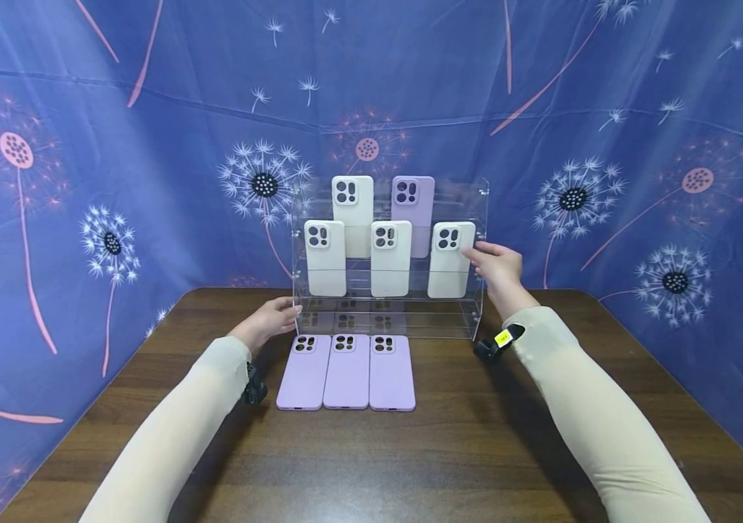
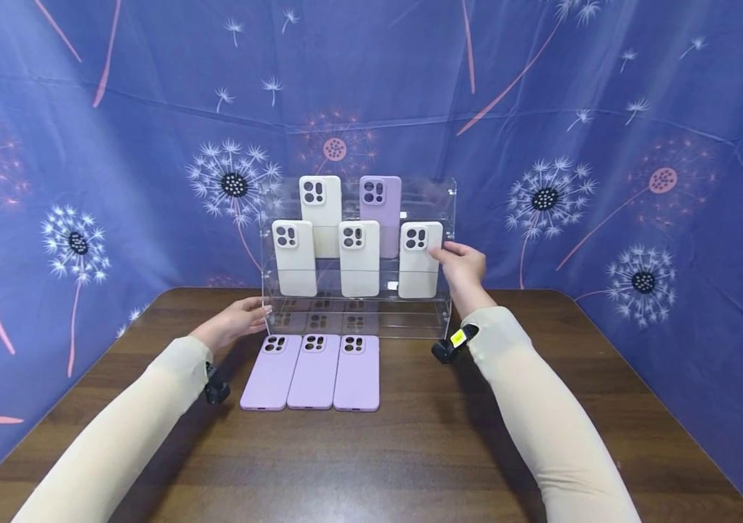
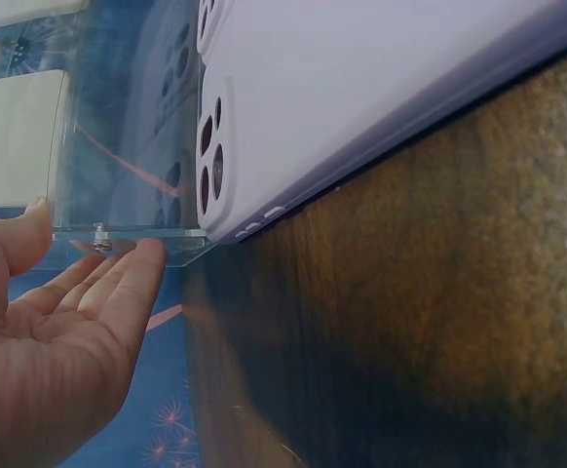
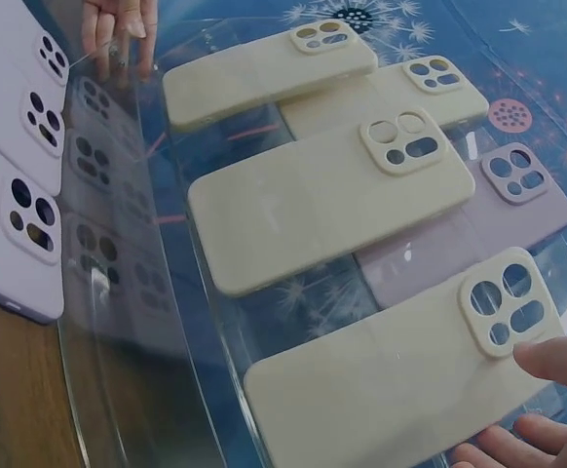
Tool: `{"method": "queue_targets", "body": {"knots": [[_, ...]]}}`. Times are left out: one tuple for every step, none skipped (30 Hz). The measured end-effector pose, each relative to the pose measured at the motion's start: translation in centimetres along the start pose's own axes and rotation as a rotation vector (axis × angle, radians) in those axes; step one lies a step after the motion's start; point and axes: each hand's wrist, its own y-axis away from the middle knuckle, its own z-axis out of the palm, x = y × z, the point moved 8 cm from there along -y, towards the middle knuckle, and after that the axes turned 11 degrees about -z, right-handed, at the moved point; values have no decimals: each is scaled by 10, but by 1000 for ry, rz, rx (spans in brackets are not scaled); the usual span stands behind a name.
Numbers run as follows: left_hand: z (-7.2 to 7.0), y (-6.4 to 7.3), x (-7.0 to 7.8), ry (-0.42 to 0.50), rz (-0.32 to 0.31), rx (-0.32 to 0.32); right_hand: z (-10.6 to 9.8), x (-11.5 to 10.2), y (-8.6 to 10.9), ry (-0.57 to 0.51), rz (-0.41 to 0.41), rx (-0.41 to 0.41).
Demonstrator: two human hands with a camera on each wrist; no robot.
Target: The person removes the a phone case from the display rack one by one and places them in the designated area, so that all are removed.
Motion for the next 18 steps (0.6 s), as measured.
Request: {"method": "queue_targets", "body": {"knots": [[0,0,0,-3,2,0,0,0,0,8,-4,8],[0,0,0,-2,3,2,0,-1,0,17,-8,16],[0,0,0,-2,2,5,0,-1,0,25,-16,25],[0,0,0,-1,5,4,0,-2,0,41,-22,34],[0,0,0,-5,9,3,0,-2,0,47,-28,41],[0,0,0,-10,10,3,0,-2,0,53,-34,48],[0,0,0,-10,10,2,0,-1,0,57,-36,50],[1,0,0,-10,9,1,0,-1,0,59,-38,53],[1,0,0,-9,10,0,0,0,0,54,-40,54],[1,0,0,-10,14,-4,1,0,0,51,-37,51],[1,0,0,-17,14,-3,1,1,0,42,-34,46],[1,0,0,-13,12,-1,2,2,0,37,-33,40],[1,0,0,-9,12,2,3,2,0,28,-33,31],[1,0,0,-12,12,4,4,3,-1,21,-31,21],[1,0,0,-16,13,6,5,3,-1,12,-31,14],[0,-1,0,-17,13,8,6,3,-2,5,-32,7],[0,-1,0,-14,10,9,6,4,-2,-1,-33,2],[0,-1,0,-13,10,8,7,4,-3,-5,-35,-1]]}}
